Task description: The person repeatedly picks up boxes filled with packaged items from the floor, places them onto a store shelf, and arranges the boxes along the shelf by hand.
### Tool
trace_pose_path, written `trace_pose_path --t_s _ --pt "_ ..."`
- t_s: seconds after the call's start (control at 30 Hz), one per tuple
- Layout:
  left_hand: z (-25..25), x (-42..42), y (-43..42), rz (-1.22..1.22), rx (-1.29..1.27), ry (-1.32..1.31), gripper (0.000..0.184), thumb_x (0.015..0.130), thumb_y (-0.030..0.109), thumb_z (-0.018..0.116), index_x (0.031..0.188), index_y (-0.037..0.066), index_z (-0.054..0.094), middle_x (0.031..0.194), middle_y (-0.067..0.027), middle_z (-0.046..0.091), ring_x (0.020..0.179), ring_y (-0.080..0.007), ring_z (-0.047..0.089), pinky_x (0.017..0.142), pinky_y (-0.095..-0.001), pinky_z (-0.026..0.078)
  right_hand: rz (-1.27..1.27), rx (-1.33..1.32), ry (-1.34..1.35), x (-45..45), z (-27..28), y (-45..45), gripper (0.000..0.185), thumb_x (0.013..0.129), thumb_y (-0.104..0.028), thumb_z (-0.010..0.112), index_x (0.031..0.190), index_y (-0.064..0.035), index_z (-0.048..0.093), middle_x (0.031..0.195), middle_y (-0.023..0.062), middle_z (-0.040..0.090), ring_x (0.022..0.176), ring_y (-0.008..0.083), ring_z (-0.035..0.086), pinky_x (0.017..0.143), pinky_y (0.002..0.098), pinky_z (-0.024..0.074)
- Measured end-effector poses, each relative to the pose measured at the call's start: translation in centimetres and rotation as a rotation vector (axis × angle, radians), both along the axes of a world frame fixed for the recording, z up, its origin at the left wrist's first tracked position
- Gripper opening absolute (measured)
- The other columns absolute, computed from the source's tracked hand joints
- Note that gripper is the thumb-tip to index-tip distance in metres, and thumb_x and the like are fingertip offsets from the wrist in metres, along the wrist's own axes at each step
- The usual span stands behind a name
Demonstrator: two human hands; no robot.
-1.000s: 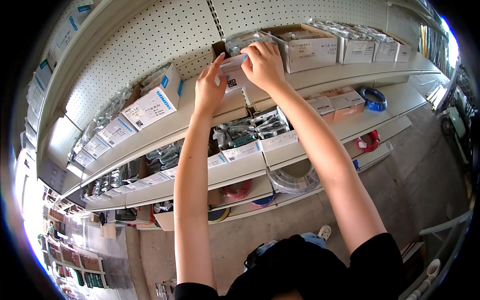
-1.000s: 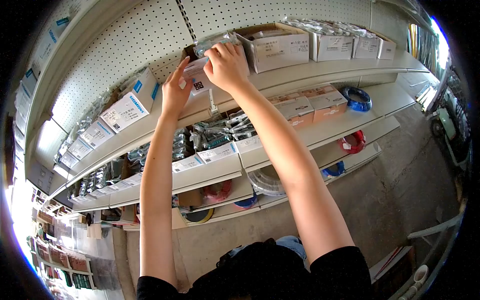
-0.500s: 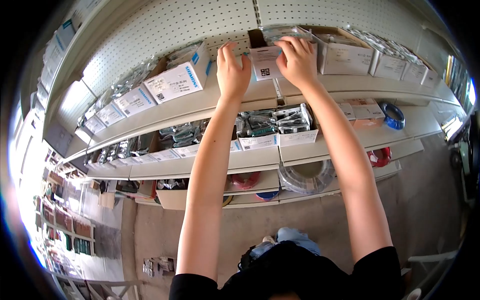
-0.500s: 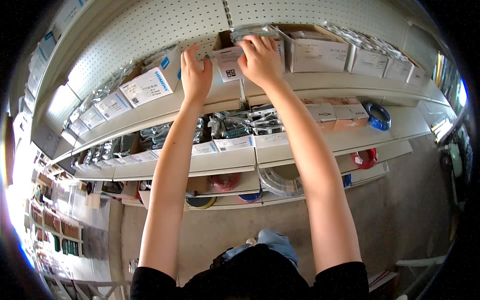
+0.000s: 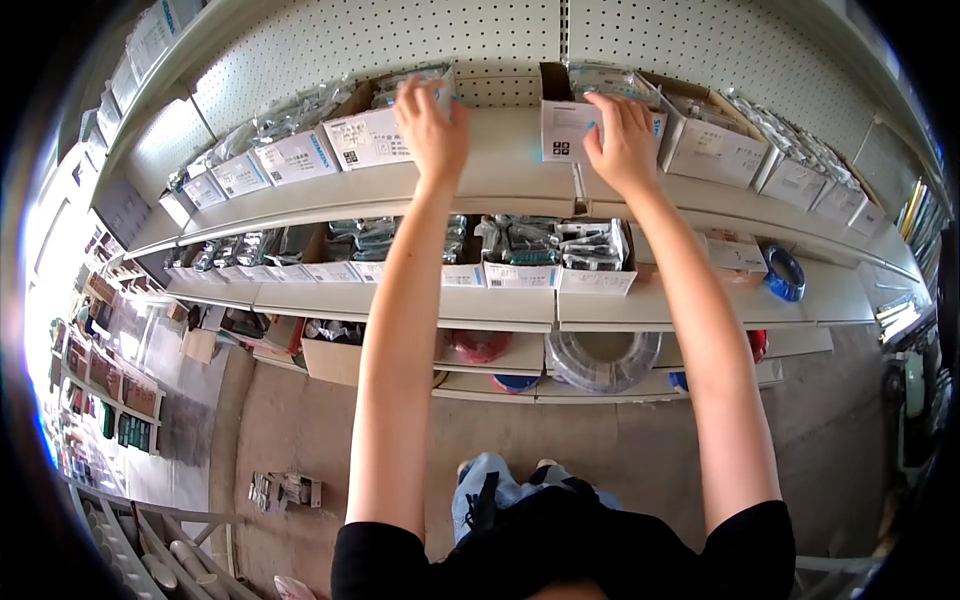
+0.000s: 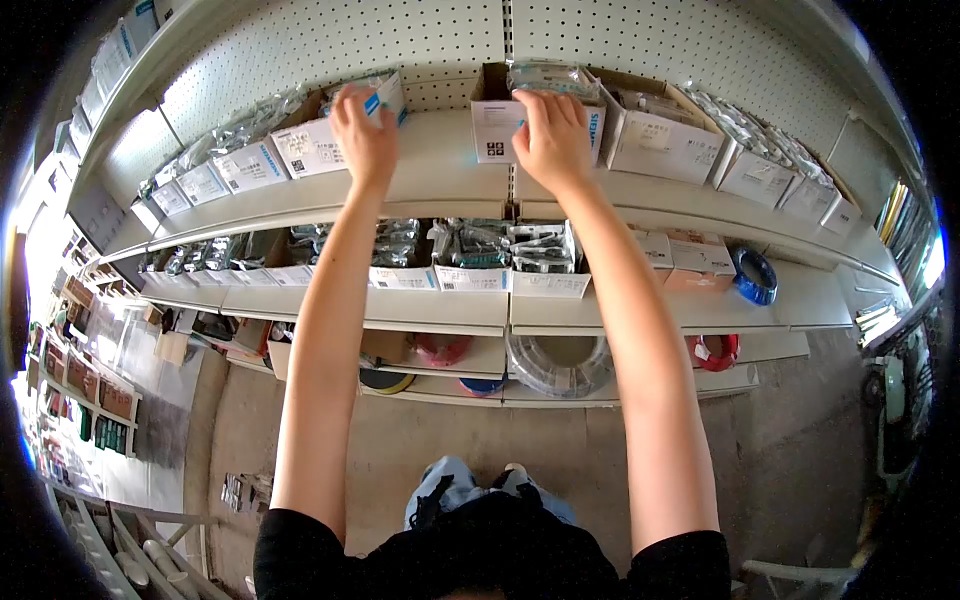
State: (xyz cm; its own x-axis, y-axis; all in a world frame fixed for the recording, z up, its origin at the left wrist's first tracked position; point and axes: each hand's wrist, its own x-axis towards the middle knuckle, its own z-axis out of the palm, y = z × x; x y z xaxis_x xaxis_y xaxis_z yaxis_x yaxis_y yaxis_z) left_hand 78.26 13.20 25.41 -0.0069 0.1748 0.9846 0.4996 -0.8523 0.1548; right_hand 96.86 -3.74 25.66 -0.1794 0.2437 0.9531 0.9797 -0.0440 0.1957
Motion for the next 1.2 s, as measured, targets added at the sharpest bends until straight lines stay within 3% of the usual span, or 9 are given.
trace_pose_path --t_s 0.17,0.3,0.47,0.6,0.8,1.0,1.07,1.13,1.2 --pt "-0.5 -6.1 5.1 0.107 -0.105 -0.113 0.028 0.08 0.016 0.054 0.107 0.007 0.054 0.122 -0.0172 0.047 0.114 -0.0365 0.043 0.097 -0.0479 0.033 0.01 0.041 -0.12 -1.4 0.7 0.0 0.033 0.071 -0.005 0.057 0.104 -0.0094 0.053 0.101 0.0041 0.059 0.092 0.0225 0.055 0.087 0.0399 0.041" --pt "-0.2 -8.9 8.1 0.12 -0.049 0.002 0.019 0.083 0.019 0.053 0.096 0.009 0.062 0.117 -0.0095 0.055 0.112 -0.0296 0.047 0.098 -0.0462 0.031 0.007 0.011 -0.111 -5.7 0.9 1.9 0.03 0.071 -0.004 0.058 0.099 -0.0132 0.056 0.098 0.0013 0.058 0.087 0.0202 0.054 0.081 0.0375 0.042" --pt "-0.8 -9.7 8.7 0.182 -0.068 0.105 0.021 0.086 0.025 0.052 0.096 0.013 0.065 0.114 -0.0046 0.058 0.111 -0.0254 0.048 0.1 -0.0453 0.027 0.104 -0.108 -0.008 -11.6 0.4 9.7 0.032 0.078 -0.013 0.058 0.11 -0.0114 0.053 0.109 0.0067 0.055 0.097 0.0256 0.055 0.081 0.041 0.0453" --pt "-0.6 -10.3 7.6 -0.007 -0.075 0.057 0.025 0.074 0.027 0.059 0.09 0.01 0.064 0.104 -0.0059 0.059 0.109 -0.0279 0.047 0.101 -0.0493 0.024 0.037 -0.06 0.062 -15.0 -0.8 14.2 0.048 0.079 -0.017 0.06 0.125 -0.0189 0.047 0.125 0.0082 0.047 0.109 0.0258 0.05 0.086 0.0449 0.043" --pt "-0.1 -10.3 6.0 -0.058 -0.107 0.127 0.023 0.069 0.028 0.062 0.089 0.018 0.067 0.094 0.0012 0.061 0.105 -0.0255 0.047 0.102 -0.0451 0.021 0.04 -0.099 0.12 -14.4 -1.0 13.6 0.039 0.077 -0.016 0.063 0.114 -0.0146 0.049 0.118 0.0054 0.052 0.106 0.0265 0.052 0.085 0.0433 0.0422" --pt "-0.4 -10.2 6.8 -0.444 -0.057 0.059 0.029 0.068 0.012 0.061 0.097 0.011 0.065 0.11 -0.0087 0.054 0.102 -0.0317 0.048 0.093 -0.0436 0.038 -0.095 0.122 0.146 -14.2 -0.7 13.3 0.021 0.074 -0.013 0.063 0.094 -0.0127 0.057 0.101 0.0043 0.053 0.092 0.026 0.053 0.073 0.04 0.0414" --pt "-0.5 -9.9 7.0 -0.39 -0.023 0.017 0.034 0.07 0.007 0.061 0.104 0.009 0.062 0.119 -0.0152 0.046 0.102 -0.0348 0.048 0.091 -0.0421 0.041 -0.159 0.216 0.19 -14.0 -0.7 13.0 0.011 0.071 -0.012 0.064 0.081 -0.0124 0.059 0.095 0.004 0.05 0.089 0.0261 0.052 0.074 0.0392 0.0407" --pt "-0.5 -9.7 7.0 -0.461 -0.136 -0.029 0.043 0.071 0.005 0.062 0.114 0.006 0.055 0.123 -0.0231 0.038 0.103 -0.039 0.047 0.089 -0.0438 0.042 -0.197 0.229 0.184 -14.1 -0.7 12.6 0.011 0.071 -0.012 0.063 0.082 -0.0126 0.059 0.096 0.0045 0.051 0.09 0.0265 0.052 0.075 0.0399 0.0403" --pt "-0.4 -9.6 6.9 -0.486 -0.199 -0.076 0.044 0.071 0.006 0.062 0.114 0.006 0.053 0.119 -0.0223 0.04 0.104 -0.0393 0.047 0.087 -0.0436 0.043 -0.226 0.225 0.168 -14.3 -0.6 12.3 0.013 0.072 -0.012 0.062 0.084 -0.0121 0.06 0.099 0.0056 0.051 0.093 0.0272 0.051 0.076 0.0405 0.0395"
